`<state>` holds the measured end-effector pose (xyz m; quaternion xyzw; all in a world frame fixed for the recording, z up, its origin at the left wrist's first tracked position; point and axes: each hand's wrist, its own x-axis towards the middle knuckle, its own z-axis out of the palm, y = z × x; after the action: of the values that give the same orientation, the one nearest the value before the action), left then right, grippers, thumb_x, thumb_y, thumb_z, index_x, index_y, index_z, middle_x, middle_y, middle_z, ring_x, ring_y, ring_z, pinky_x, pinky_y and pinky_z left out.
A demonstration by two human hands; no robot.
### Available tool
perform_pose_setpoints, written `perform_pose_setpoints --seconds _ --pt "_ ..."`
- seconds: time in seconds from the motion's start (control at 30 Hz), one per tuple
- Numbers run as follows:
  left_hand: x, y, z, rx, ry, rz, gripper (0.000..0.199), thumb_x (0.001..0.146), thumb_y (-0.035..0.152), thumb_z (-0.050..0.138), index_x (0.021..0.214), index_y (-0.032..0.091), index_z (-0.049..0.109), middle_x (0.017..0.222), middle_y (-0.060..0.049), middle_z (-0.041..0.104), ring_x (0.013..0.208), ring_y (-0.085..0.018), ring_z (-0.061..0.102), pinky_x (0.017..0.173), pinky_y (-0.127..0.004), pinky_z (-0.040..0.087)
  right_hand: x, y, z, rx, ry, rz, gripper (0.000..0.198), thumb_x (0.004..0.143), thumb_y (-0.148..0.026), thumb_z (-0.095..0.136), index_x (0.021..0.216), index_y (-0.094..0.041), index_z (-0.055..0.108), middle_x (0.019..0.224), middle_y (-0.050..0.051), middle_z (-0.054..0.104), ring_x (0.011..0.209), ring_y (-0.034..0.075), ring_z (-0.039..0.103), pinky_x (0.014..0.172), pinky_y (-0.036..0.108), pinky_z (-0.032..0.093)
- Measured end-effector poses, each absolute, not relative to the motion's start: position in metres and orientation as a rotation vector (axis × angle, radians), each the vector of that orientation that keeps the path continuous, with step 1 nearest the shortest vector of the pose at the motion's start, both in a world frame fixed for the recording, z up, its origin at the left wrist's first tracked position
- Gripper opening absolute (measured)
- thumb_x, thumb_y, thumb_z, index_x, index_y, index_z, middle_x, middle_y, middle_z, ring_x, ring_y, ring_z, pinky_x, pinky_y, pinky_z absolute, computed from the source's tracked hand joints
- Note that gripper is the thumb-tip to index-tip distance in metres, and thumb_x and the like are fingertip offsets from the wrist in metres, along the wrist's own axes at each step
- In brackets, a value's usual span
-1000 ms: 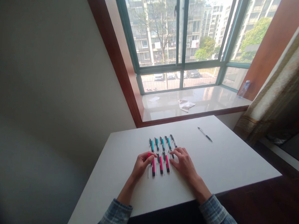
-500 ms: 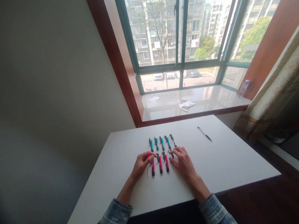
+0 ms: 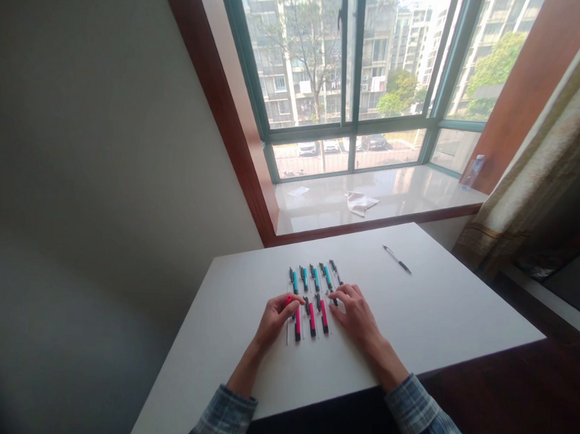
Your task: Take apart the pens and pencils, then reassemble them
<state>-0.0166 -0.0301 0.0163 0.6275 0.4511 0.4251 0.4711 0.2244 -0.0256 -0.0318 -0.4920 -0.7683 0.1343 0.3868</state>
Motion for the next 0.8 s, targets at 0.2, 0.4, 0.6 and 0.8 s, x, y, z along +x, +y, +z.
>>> perform_pose_setpoints --seconds 0.2,0.4,0.6,0.8 --pt "-0.0166 -0.0292 0.016 1.524 1.098 1.05 0.04 0.088 0.05 0.067 0.093 0.011 0.078 0.059 0.003 0.044 0.057 -0.011 0.033 0.055 -0.024 0.025 0.2241 -0.0242 -0.0326 -1.234 -1.96 0.352 0.016 0.094 -0.022 0.064 0.103 -0.025 0.077 0.107 0.009 0.068 0.106 0.028 0.061 0.093 0.047 0.058" --pt "-0.0166 -0.0298 0.0189 1.517 1.116 1.039 0.039 0.087 0.049 0.067 0.09 0.012 0.077 0.058 0.003 0.045 0.056 -0.011 0.034 0.054 -0.024 0.025 0.2237 -0.0241 -0.0322 -1.223 -1.965 0.36 0.018 0.095 -0.023 0.063 0.105 -0.026 0.078 0.108 0.009 0.069 0.106 0.028 0.06 0.092 0.048 0.058" --pt "-0.0174 -0.03 0.0175 1.529 1.111 1.042 0.037 0.088 0.048 0.067 0.091 0.012 0.077 0.059 0.003 0.045 0.057 -0.011 0.034 0.055 -0.024 0.026 0.2237 -0.0248 -0.0312 -1.218 -1.963 0.36 0.019 0.096 -0.022 0.062 0.105 -0.028 0.078 0.109 0.008 0.069 0.106 0.028 0.06 0.092 0.047 0.058" --pt "-0.0187 -0.0297 0.0159 1.53 1.11 1.045 0.037 0.089 0.047 0.066 0.092 0.012 0.077 0.06 0.003 0.044 0.058 -0.011 0.034 0.055 -0.024 0.025 0.2241 -0.0293 -0.0286 -1.287 -1.886 0.37 0.019 0.095 -0.022 0.061 0.11 -0.026 0.073 0.104 0.008 0.071 0.102 0.029 0.062 0.09 0.046 0.056"
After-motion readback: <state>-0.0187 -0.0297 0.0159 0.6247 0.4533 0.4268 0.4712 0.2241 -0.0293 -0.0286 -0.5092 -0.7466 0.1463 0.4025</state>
